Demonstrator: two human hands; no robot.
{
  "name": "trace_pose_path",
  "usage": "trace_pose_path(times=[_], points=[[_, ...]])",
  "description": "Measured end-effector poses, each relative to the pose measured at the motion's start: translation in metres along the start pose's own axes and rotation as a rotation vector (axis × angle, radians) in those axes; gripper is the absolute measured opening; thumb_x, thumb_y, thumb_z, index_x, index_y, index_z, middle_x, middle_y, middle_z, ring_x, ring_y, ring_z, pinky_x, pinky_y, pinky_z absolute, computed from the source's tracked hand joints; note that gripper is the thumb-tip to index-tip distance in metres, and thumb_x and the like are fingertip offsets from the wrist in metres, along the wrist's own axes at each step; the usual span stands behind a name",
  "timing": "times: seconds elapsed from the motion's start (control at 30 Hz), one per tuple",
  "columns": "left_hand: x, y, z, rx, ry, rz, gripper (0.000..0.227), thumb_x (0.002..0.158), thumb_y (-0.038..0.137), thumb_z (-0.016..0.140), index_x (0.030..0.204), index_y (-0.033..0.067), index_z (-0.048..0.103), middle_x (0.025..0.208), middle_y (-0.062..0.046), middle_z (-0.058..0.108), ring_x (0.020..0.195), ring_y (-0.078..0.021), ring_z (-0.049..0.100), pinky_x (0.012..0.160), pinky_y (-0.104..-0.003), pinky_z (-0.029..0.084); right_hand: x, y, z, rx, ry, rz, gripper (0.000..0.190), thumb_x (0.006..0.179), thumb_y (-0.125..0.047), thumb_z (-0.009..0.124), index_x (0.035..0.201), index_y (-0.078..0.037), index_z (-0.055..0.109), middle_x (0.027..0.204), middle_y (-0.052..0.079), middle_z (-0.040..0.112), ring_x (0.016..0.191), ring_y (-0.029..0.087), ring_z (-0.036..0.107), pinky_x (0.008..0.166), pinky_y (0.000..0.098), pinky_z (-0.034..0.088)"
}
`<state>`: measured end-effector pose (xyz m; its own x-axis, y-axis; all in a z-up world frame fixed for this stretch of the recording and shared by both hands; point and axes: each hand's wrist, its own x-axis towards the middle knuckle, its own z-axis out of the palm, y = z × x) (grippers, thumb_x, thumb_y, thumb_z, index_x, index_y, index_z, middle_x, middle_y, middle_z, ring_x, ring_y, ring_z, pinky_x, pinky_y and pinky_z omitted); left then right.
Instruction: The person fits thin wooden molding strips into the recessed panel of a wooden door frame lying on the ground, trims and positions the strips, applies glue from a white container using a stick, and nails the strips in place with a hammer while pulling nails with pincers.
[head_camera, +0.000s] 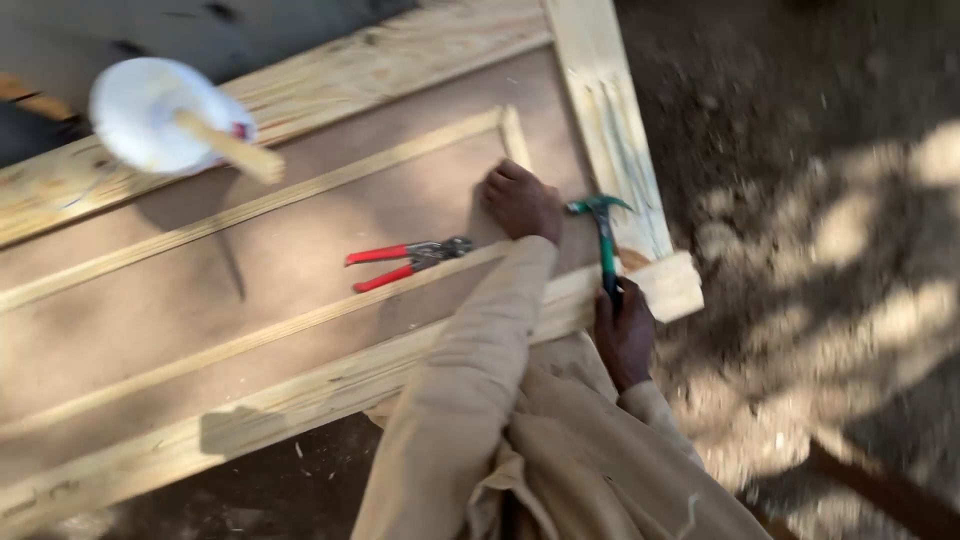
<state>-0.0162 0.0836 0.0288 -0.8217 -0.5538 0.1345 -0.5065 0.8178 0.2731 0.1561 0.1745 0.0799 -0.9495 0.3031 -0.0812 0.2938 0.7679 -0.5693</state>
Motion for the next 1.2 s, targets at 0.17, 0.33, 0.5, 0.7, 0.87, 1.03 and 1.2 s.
trace_pose_path(times=[0.17,0.33,0.5,0.7,0.87,1.03,1.2], points=[[0.012,-0.017,0.004,-0.306,-0.205,-0.186,0.025,0.055,0.021,0.061,0.074,0.0081,0.05,0.082,-0.01,0.051,0.078,-0.0286,0.054,0.06,-0.042,0.045,0.029,-0.083,-0.034,0.056,0.043,-0.21,0.029,0.093,-0.021,0.055,0.109,0.003,0.057,0.087,0.019,0.054,0.085,0.037,0.057,0.074,0.0444,0.046],[0.011,-0.056,-0.005,-0.729,-0.575,-0.1,0.032,0.066,0.03,0.053,0.083,0.0029,0.056,0.082,-0.017,0.056,0.084,-0.0349,0.061,0.066,-0.048,0.051,0.036,-0.228,-0.054,0.187,0.095,-0.723,0.013,0.091,-0.011,0.06,0.101,-0.004,0.066,0.079,0.011,0.06,0.073,0.03,0.061,0.062,0.0382,0.049],[-0.012,-0.132,-0.027,-1.239,-0.694,-0.153,0.017,0.069,0.012,0.058,0.086,0.0078,0.055,0.07,-0.009,0.062,0.068,-0.0273,0.064,0.063,-0.045,0.053,0.048,-0.36,0.001,0.013,0.046,-1.419,0.007,0.083,-0.005,0.059,0.082,-0.011,0.056,0.071,0.006,0.05,0.067,0.028,0.052,0.057,0.0347,0.043],[0.018,-0.209,-0.096,-1.597,-0.559,-0.493,0.028,0.086,0.027,0.056,0.104,0.0049,0.057,0.078,-0.015,0.065,0.059,-0.0192,0.065,0.047,-0.026,0.051,0.11,-0.394,0.113,-0.65,-0.153,-1.342,0.003,0.07,-0.007,0.062,0.07,-0.01,0.061,0.06,0.007,0.056,0.057,0.027,0.059,0.048,0.0368,0.043],[0.046,-0.268,-0.14,-1.735,-0.32,-0.658,0.032,0.087,0.021,0.055,0.111,0.0001,0.054,0.082,-0.018,0.064,0.06,-0.0214,0.065,0.047,-0.026,0.052,0.094,-0.442,0.12,-1.046,0.017,-1.292,0.004,0.069,-0.018,0.061,0.065,-0.018,0.062,0.057,0.0,0.055,0.056,0.021,0.057,0.049,0.0345,0.035],[0.054,-0.291,-0.167,-1.798,-0.174,-0.728,0.032,0.089,0.019,0.052,0.111,-0.0044,0.054,0.083,-0.017,0.062,0.059,-0.0211,0.063,0.044,-0.023,0.046,0.131,-0.443,0.143,-0.978,-0.128,-1.235,0.006,0.068,-0.016,0.057,0.066,-0.012,0.061,0.054,0.004,0.056,0.052,0.025,0.06,0.043,0.0359,0.038],[0.059,-0.293,-0.18,-1.954,-0.054,-0.735,0.033,0.088,0.017,0.052,0.116,-0.0004,0.052,0.078,-0.015,0.063,0.055,-0.0202,0.062,0.04,-0.022,0.043,0.135,-0.446,0.097,-0.771,-0.298,-0.948,0.026,0.081,-0.025,0.047,0.072,-0.012,0.068,0.06,0.011,0.064,0.061,0.031,0.065,0.054,0.0384,0.046]])
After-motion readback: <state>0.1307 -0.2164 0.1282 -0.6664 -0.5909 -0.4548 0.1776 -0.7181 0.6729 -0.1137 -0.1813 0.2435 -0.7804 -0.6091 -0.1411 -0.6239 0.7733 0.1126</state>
